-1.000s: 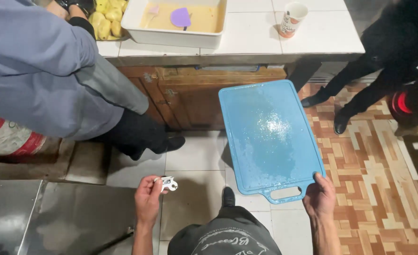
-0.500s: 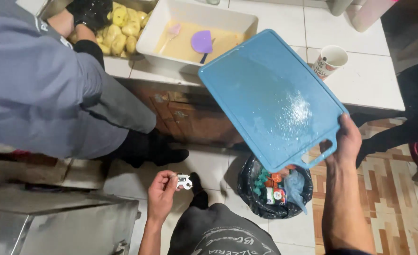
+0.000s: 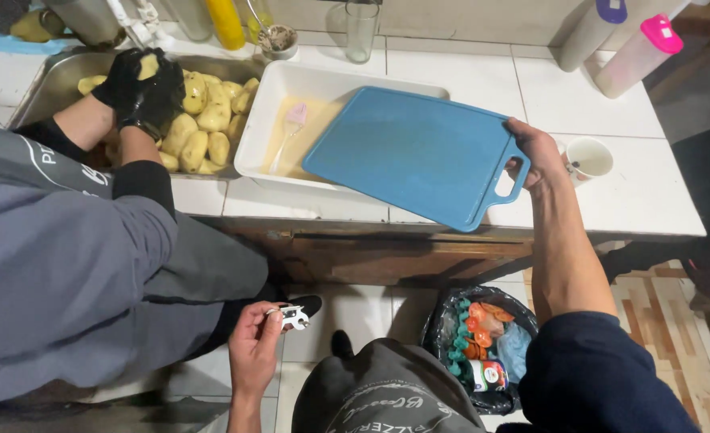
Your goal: Wiping down a kitchen counter and organizing plastic food containers into a refrigerator.
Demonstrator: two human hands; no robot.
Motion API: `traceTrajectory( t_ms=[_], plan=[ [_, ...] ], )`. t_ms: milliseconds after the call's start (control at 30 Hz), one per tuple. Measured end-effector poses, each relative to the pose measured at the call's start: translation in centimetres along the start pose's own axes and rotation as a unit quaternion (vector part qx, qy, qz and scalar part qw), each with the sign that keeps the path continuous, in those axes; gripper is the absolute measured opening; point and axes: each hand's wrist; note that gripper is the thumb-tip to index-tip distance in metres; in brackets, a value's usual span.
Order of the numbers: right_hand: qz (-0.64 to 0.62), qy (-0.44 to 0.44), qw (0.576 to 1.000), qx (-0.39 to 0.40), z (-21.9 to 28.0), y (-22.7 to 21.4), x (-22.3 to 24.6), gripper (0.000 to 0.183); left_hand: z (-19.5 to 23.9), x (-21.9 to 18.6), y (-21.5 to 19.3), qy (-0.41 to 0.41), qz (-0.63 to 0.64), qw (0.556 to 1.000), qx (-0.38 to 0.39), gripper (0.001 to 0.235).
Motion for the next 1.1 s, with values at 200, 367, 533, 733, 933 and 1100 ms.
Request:
traceTrajectory(
  t_ms=[200, 367, 533, 733, 933, 1100],
  plan=[
    [0.015, 0.044, 0.997, 0.062, -5.4, 1.5, 0.2, 0.028, -3.3, -0.8, 0.6, -0.009, -0.006, 1.0, -0.025, 0.016],
    [0.042, 0.102, 0.986, 0.125, -9.1, 1.9, 0.6, 0.033, -5.8, -3.1, 3.8, 0.01, -0.018, 1.0, 0.002, 0.017],
    [0.18, 0.02, 0.983, 0.023, -6.7, 3.8, 2.6, 0.03, -9.5, -5.0, 8.2, 0.051, -0.059, 0.997, 0.023, 0.017],
    [0.325, -0.308, 0.894, 0.008, 0.7, 4.6, 2.2, 0.029, -14.9, -8.4, 16.1, 0.06, -0.073, 0.994, 0.063, 0.016],
    [0.227, -0.184, 0.917, 0.272, 9.2, 4.7, -0.3, 0.036, -18.1, -11.2, 24.9, 0.144, -0.111, 0.97, 0.161, 0.013],
    [0.088, -0.049, 0.956, 0.276, 10.1, 2.2, -1.7, 0.037, -19.5, -12.1, 29.4, 0.247, -0.098, 0.931, 0.25, 0.013]
  ],
)
Point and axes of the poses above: each hand's wrist, its own z-axis away from the middle knuckle, its own y-axis out of the palm, x = y × z, and after that the axes turned 3 degrees about -z, right-handed
